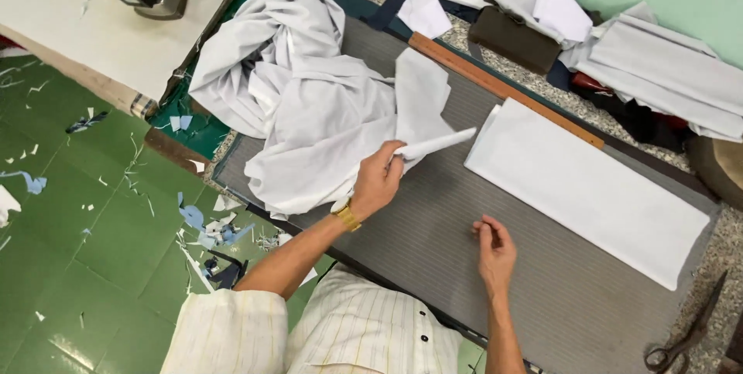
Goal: The person smooths a large white fabric on a work table, uses a wooden ruler and blue chalk to mark a straight line, and then cuts the fabric along the line using large shears. The person then folds the cut piece and places it aside.
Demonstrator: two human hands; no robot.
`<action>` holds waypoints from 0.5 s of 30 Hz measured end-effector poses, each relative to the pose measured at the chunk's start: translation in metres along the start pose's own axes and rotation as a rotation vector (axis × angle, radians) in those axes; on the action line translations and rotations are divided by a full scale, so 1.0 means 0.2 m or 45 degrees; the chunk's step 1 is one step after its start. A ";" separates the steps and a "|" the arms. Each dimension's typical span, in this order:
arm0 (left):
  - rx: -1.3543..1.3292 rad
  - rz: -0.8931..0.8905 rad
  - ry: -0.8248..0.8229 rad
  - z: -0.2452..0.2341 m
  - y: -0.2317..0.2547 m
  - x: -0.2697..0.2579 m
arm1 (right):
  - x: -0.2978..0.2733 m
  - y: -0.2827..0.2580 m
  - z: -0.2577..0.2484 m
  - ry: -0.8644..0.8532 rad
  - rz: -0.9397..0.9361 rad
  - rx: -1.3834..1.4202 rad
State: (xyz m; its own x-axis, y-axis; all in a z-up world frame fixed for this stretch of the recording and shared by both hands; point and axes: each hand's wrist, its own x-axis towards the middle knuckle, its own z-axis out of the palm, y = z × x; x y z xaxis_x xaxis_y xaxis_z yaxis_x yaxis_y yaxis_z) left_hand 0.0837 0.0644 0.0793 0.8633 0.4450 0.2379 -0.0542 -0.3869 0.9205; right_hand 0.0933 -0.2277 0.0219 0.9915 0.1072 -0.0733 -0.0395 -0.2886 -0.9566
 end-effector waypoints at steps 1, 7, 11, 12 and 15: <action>0.000 -0.006 0.014 -0.08 -0.04 0.06 | 0.01 -0.04 0.05 -0.014 -0.004 -0.005; 0.452 -0.094 0.522 -0.68 -0.34 0.38 | 0.02 -0.18 0.27 -0.189 0.060 0.016; 0.611 -0.309 0.444 -0.93 -0.30 0.43 | -0.02 -0.18 0.34 -0.238 0.142 -0.017; 0.614 -0.416 0.369 -0.95 -0.25 0.43 | -0.03 -0.16 0.35 -0.249 0.166 -0.016; 0.595 -0.633 0.194 -0.83 -0.18 0.46 | -0.03 -0.13 0.37 -0.283 0.196 -0.019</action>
State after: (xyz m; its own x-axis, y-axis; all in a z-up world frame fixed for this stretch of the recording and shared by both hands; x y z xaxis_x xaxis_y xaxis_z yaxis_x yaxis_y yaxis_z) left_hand 0.0822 0.2545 0.1193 0.6478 0.7546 -0.1048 0.5802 -0.3995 0.7097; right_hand 0.0785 -0.1502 0.0267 0.9224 0.2670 -0.2792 -0.1842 -0.3313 -0.9254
